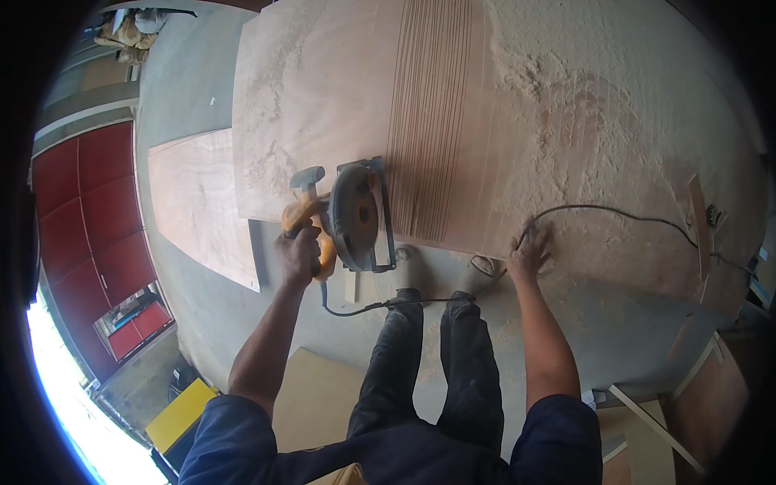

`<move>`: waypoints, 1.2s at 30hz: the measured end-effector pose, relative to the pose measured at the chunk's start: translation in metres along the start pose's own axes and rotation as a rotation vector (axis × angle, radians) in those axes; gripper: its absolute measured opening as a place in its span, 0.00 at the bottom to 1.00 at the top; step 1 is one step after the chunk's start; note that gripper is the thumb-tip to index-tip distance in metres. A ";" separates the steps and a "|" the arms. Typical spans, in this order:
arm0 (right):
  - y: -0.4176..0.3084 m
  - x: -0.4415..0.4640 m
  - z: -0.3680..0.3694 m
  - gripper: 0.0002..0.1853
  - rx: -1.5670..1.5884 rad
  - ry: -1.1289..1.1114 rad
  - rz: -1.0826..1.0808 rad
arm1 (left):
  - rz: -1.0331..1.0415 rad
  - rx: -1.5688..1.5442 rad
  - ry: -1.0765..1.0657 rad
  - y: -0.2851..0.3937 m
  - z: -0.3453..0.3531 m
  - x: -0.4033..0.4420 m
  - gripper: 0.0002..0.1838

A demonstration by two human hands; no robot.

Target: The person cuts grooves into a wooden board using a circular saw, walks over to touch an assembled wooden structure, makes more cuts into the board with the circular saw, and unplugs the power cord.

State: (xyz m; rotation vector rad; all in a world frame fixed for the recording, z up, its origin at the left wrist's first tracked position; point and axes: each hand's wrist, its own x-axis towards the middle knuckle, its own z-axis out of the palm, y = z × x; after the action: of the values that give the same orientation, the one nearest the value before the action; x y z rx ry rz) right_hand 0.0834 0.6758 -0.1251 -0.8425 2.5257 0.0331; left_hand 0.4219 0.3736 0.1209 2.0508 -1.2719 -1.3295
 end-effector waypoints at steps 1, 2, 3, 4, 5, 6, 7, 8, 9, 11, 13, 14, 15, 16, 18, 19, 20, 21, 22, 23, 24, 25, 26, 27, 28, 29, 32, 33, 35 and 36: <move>0.009 -0.009 0.009 0.43 -0.050 -0.119 -0.072 | 0.012 0.014 -0.014 -0.010 -0.002 -0.014 0.06; 0.022 -0.007 0.018 0.41 0.008 -0.082 -0.135 | -0.005 0.064 -0.006 -0.021 -0.004 -0.027 0.07; 0.022 -0.009 0.020 0.41 0.008 -0.093 -0.129 | 0.008 0.113 -0.021 -0.037 -0.007 -0.036 0.08; 0.022 -0.009 0.017 0.40 -0.006 -0.124 -0.122 | 0.030 0.143 -0.055 -0.048 -0.011 -0.045 0.08; 0.021 -0.005 0.014 0.40 -0.019 -0.139 -0.117 | 0.064 0.163 -0.088 -0.056 -0.011 -0.051 0.09; 0.031 0.000 0.029 0.40 -0.026 -0.129 -0.138 | 0.084 0.160 -0.092 -0.061 -0.009 -0.057 0.09; 0.030 0.002 0.029 0.40 -0.021 -0.113 -0.136 | 0.103 0.160 -0.095 -0.066 -0.008 -0.063 0.10; 0.030 0.003 0.030 0.39 -0.038 -0.089 -0.129 | 0.117 0.162 -0.107 -0.076 -0.007 -0.064 0.12; 0.029 0.005 0.033 0.39 -0.052 -0.065 -0.114 | 0.103 0.102 -0.140 -0.081 -0.005 -0.065 0.12; 0.033 0.002 0.042 0.40 -0.017 -0.006 -0.158 | 0.137 0.175 -0.186 -0.091 -0.007 -0.065 0.16; 0.037 0.010 0.048 0.41 0.014 0.063 -0.211 | 0.158 0.188 -0.215 -0.108 -0.004 -0.059 0.15; 0.036 0.013 0.051 0.42 -0.049 0.041 -0.200 | 0.208 0.203 -0.211 -0.120 -0.004 -0.054 0.15; 0.036 0.016 0.053 0.43 -0.112 0.021 -0.188 | 0.259 0.216 -0.206 -0.129 -0.002 -0.049 0.15; 0.035 0.014 0.049 0.44 -0.061 0.036 -0.199 | 0.246 0.199 -0.190 -0.134 0.000 -0.047 0.14; 0.024 0.003 0.034 0.44 -0.041 -0.009 -0.149 | 0.228 0.188 -0.191 -0.135 -0.002 -0.048 0.14; 0.021 0.001 0.028 0.44 -0.024 -0.056 -0.108 | 0.205 0.174 -0.185 -0.135 -0.002 -0.048 0.14; 0.018 0.001 0.021 0.44 -0.020 -0.056 -0.105 | 0.207 0.177 -0.187 -0.134 -0.002 -0.047 0.14; 0.019 0.003 0.022 0.44 -0.007 -0.051 -0.121 | 0.228 0.234 -0.180 -0.135 -0.002 -0.045 0.14; 0.020 0.001 0.024 0.44 0.006 -0.047 -0.137 | 0.246 0.291 -0.172 -0.136 -0.003 -0.045 0.14; 0.020 -0.002 0.025 0.44 0.011 -0.051 -0.135 | 0.246 0.297 -0.172 -0.137 -0.004 -0.045 0.14; 0.020 -0.001 0.025 0.44 -0.012 -0.038 -0.131 | 0.261 0.315 -0.142 -0.135 -0.003 -0.046 0.14; 0.018 0.000 0.024 0.44 -0.036 -0.023 -0.126 | 0.276 0.330 -0.111 -0.133 -0.002 -0.047 0.15; 0.016 0.002 0.024 0.44 -0.032 -0.019 -0.127 | 0.283 0.309 -0.088 -0.132 0.000 -0.051 0.15; 0.014 0.002 0.023 0.45 -0.034 -0.042 -0.097 | 0.286 0.310 -0.090 -0.134 0.001 -0.050 0.15; 0.014 0.000 0.022 0.45 -0.038 -0.066 -0.070 | 0.276 0.317 -0.093 -0.136 0.002 -0.050 0.15; 0.014 -0.001 0.020 0.45 -0.040 -0.065 -0.073 | 0.266 0.323 -0.093 -0.139 0.002 -0.050 0.15; 0.016 0.002 0.023 0.44 -0.045 -0.068 -0.092 | 0.313 0.267 -0.096 -0.143 0.002 -0.053 0.14; 0.016 0.002 0.025 0.45 -0.036 -0.052 -0.090 | 0.314 0.264 -0.096 -0.144 0.002 -0.051 0.14; 0.020 0.001 0.028 0.45 -0.028 -0.039 -0.089 | 0.275 0.257 -0.143 -0.146 0.000 -0.047 0.14; 0.020 0.000 0.028 0.45 -0.016 -0.044 -0.099 | 0.275 0.257 -0.142 -0.145 0.000 -0.049 0.14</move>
State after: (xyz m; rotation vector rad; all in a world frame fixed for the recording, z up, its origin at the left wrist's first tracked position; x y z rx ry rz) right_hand 0.0838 0.6971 -0.1524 -0.9620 2.4426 0.0397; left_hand 0.4846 0.4899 0.0435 1.8771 -1.7967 -1.2554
